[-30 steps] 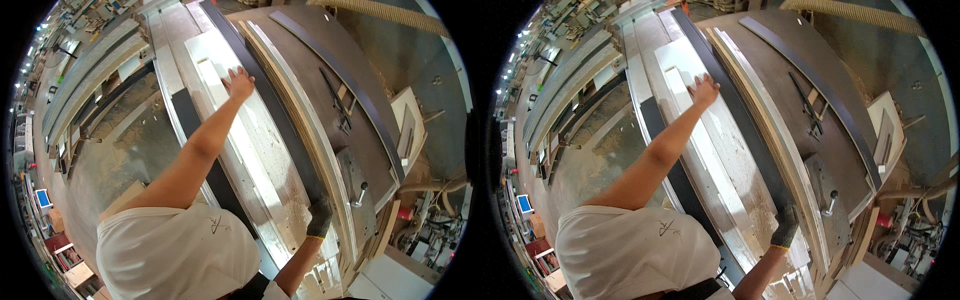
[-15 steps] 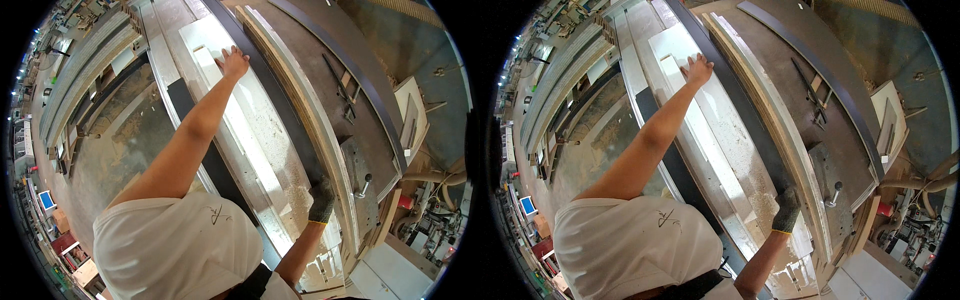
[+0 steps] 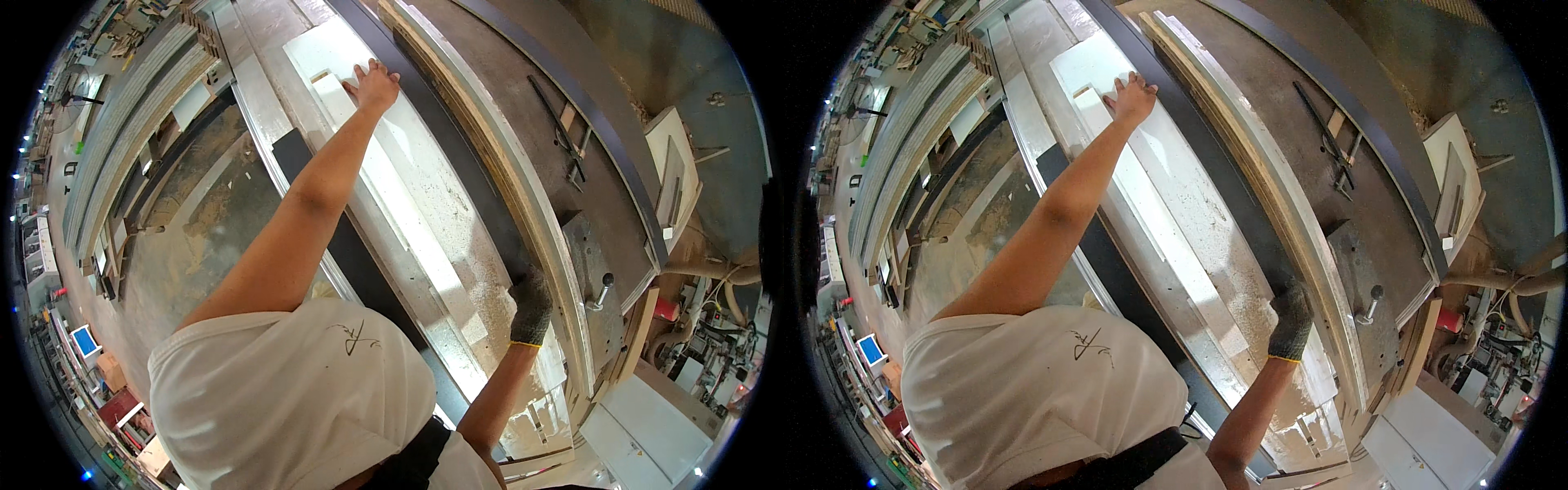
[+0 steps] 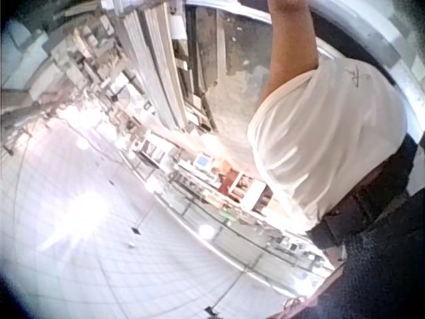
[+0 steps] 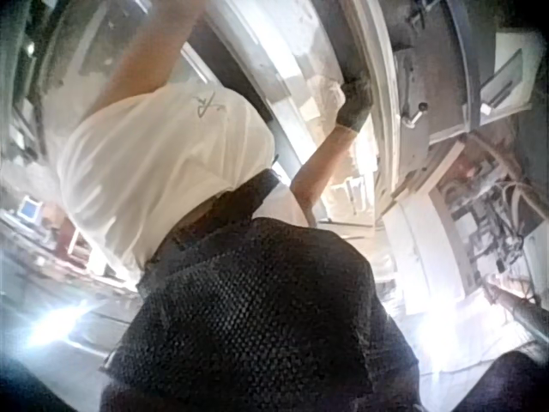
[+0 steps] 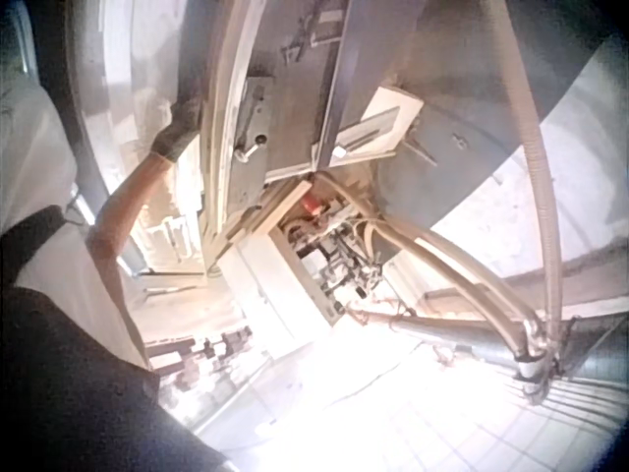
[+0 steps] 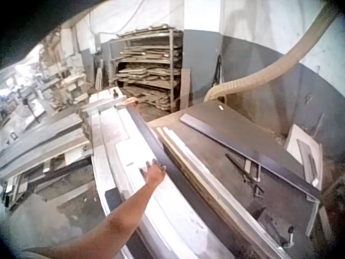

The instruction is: The person slides a length of dark-finished wood across a large table-mounted machine while using their gloved hand to apply adhesive to a groove in the wood.

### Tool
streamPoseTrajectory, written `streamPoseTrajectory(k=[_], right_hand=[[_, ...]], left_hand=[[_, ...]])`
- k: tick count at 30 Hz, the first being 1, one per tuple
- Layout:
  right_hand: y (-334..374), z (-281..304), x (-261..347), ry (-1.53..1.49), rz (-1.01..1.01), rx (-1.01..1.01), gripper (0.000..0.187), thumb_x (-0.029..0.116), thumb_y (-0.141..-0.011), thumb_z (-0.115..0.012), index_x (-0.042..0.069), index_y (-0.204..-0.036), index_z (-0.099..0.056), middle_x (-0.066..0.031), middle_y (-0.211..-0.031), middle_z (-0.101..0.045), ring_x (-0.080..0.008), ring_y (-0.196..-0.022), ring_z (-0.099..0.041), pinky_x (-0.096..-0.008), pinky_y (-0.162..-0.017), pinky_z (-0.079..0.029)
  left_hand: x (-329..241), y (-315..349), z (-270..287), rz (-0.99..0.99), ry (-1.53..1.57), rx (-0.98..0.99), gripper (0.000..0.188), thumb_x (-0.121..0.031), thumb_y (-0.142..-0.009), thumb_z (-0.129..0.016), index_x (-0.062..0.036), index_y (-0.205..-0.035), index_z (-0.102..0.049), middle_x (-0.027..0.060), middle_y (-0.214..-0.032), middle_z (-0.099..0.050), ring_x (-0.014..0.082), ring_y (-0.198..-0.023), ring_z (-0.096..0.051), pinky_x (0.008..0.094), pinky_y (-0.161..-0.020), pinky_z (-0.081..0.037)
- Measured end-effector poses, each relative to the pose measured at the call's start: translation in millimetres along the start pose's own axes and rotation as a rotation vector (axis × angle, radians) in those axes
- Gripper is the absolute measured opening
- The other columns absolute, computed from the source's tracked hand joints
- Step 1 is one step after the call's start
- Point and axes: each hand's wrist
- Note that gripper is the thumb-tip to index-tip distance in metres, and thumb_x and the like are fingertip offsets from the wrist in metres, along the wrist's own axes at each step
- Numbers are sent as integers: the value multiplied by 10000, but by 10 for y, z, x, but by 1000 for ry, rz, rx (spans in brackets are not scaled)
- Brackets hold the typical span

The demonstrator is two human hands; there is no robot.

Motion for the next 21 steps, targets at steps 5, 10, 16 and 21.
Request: streamPoseTrajectory(k=[5, 10, 16, 21], right_hand=[[-8, -63, -93, -218, -58, -17, 195, 68, -895, -612, 43, -1068, -699, -57, -1001, -650, -208, -908, -604, -329, -791, -517], [-35, -81, 60, -487, -169, 23, 289, 280, -971, -606, 86, -1155, -715, -22, -1070, -665, -169, -922, -610, -307, -800, -494], [-51, -206, 208, -740, -502, -189, 441, 415, -900, -706, 161, -1259, -681, -18, -1132, -688, -211, -970, -624, -377, -800, -487], [-205, -238, 35, -627, -709, -254, 491, 466, -864, -714, 186, -1266, -680, -19, -1166, -689, -230, -967, -608, -423, -805, -471]], left_hand=[[-42, -10, 28, -15, 19, 32, 545, -376, -993, -548, -91, -1456, -522, 98, -1633, -309, 467, -1516, -164, 791, -1134, -113], [202, -183, -107, -43, -44, -26, 577, -393, -1001, -523, -73, -1480, -486, 105, -1635, -307, 464, -1520, -160, 791, -1129, -131], [63, -86, 62, 10, -9, 25, 617, -394, -1007, -513, -71, -1525, -422, 94, -1654, -278, 439, -1535, -138, 766, -1154, -121], [-43, 1, 187, 12, 1, 102, 627, -387, -1004, -514, -60, -1530, -412, 104, -1660, -260, 443, -1535, -133, 777, -1144, -116]])
Point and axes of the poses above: each hand's wrist, its own y-axis away from the middle knuckle, its own z-axis out of the back of the hand, x = y × z
